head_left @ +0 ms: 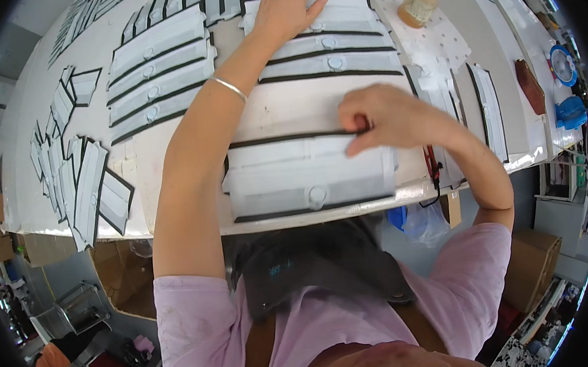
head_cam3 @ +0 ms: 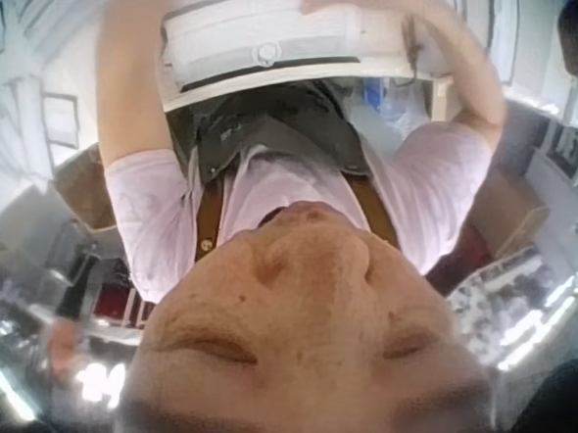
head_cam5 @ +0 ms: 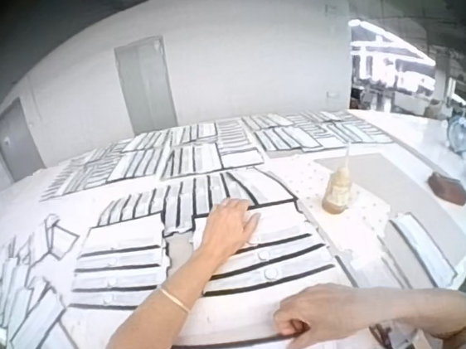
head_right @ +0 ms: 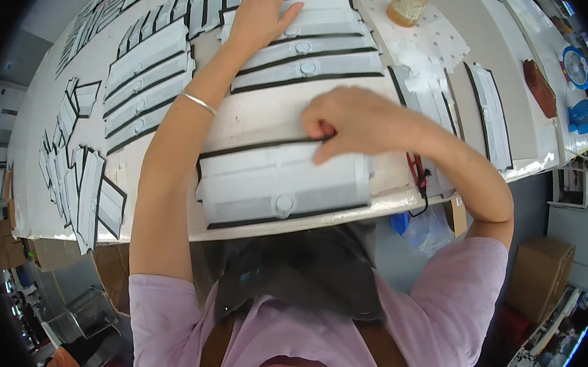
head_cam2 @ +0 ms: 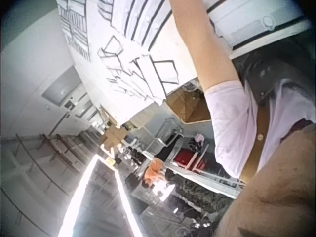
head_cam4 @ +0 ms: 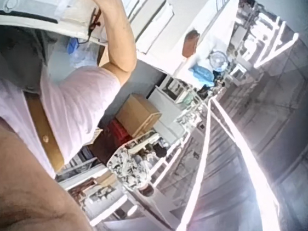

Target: The person arranges white rectangular components with black borders on a white workbench. They pick up a bottle of yellow adhesive and apply it to the edges of the components. The person then places the components into a cardboard box.

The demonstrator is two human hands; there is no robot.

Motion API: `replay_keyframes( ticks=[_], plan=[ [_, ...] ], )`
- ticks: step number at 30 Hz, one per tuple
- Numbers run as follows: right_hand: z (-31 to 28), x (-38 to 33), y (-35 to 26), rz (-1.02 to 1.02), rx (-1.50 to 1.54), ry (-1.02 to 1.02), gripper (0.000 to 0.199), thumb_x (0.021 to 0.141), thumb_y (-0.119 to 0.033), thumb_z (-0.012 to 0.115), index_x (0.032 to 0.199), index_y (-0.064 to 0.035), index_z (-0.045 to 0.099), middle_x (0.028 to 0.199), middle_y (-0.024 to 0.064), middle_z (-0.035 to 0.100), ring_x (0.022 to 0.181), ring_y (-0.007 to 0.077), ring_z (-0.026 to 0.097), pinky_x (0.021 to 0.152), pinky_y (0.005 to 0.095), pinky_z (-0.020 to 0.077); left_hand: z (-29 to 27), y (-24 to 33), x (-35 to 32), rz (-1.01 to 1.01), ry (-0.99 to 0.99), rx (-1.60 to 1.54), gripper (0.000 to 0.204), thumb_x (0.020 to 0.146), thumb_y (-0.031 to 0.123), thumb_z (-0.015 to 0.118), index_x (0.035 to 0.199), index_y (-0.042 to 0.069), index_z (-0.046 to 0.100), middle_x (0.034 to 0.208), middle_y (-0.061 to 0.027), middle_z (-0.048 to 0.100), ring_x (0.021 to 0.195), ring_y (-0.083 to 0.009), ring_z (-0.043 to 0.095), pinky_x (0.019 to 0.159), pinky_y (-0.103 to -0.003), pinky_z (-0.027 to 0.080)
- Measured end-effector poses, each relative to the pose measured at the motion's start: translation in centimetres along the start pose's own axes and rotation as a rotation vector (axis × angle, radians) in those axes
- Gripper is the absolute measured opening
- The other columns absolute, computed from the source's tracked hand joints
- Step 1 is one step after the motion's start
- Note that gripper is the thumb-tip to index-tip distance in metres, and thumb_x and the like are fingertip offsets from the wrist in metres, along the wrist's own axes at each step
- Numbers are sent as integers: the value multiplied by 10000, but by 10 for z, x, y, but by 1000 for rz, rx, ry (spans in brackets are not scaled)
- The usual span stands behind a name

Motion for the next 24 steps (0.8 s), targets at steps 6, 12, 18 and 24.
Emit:
replay_keyframes(
  ticks=[6, 12, 18, 24],
  plan=[
    [-52, -19, 49, 72, 90, 161, 244, 762, -79, 770, 943, -44, 610, 801, 49, 660, 768, 115, 604, 696, 283, 467, -1, 0, 16, -20, -54, -14, 319, 878, 283, 623, 911, -32, 661, 920, -230, 666, 917, -388, 616, 832, -468, 493],
    [-113, -81, 74, 144, 404, 578, 363, 802, -35, 745, 1149, -83, 652, 1038, 6, 688, 900, 66, 621, 803, 207, 482, 0, 6, 16, -1, -177, 57, 279, 906, 239, 624, 997, -22, 663, 971, -171, 688, 914, -302, 646, 818, -405, 511],
    [-267, -104, 19, -296, 194, 1243, 80, 860, -127, 720, 876, -75, 661, 789, -13, 656, 687, 64, 600, 636, 219, 484, -12, 19, 14, 73, -89, 52, 288, 846, 327, 656, 750, 57, 683, 642, -125, 649, 660, -317, 633, 689, -415, 491],
    [-350, -8, 19, -3, -40, 714, 108, 809, -125, 755, 879, -64, 700, 770, -6, 683, 681, 66, 609, 640, 234, 490, -19, 27, 18, 58, 6, -40, 242, 829, 307, 688, 811, 66, 680, 698, -105, 652, 690, -302, 640, 639, -397, 520]
  ],
)
Point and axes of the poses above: each hand's wrist, its own x-axis towards the middle knuckle, its own z-axis out of the palm, y = z × x, the point moved 10 cm from there along x, towards the middle knuckle
